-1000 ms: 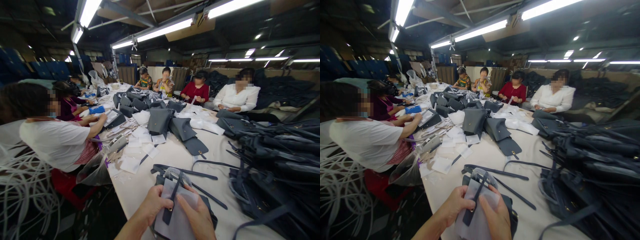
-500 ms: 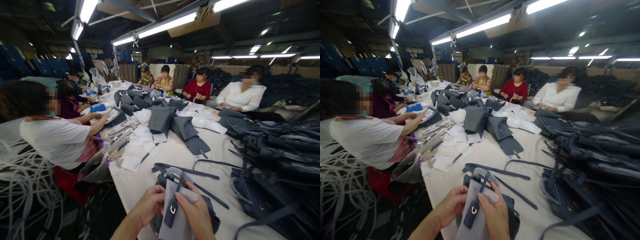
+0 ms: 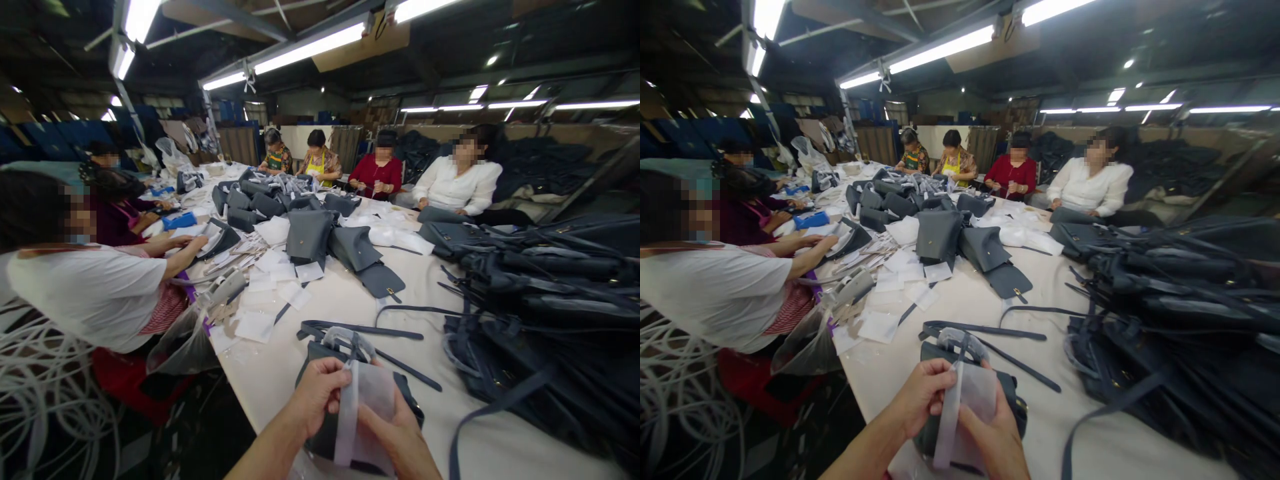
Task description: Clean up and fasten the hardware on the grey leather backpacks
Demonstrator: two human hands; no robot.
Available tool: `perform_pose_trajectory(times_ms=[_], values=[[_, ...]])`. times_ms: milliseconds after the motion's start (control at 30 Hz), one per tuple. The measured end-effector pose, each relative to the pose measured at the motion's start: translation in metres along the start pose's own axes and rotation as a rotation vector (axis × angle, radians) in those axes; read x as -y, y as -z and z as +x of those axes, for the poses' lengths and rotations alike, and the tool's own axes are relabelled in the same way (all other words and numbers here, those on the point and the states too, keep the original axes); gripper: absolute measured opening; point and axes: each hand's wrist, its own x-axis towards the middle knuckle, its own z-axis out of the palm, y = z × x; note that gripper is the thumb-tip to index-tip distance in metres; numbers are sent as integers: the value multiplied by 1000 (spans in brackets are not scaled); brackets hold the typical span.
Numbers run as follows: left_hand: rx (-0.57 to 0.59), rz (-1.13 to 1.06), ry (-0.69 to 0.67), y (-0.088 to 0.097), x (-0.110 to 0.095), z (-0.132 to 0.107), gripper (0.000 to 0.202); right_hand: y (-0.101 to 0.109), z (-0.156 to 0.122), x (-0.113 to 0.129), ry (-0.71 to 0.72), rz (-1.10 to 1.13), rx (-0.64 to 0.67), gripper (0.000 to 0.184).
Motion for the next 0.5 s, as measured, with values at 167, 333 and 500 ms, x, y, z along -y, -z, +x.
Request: perform_pose_trajectory(times_ms=[167,333,500], values=[[-53,-1,-71,-12,6,0,25,-5,-16,-1,55,39,-25,82],[-52,0,-124,-20,7,-1,22,6,-18,-14,70,-6,-120,82],[-114,-188,-132,-38,7,-9,26,25,-30,-44,-59,224,-97,89]])
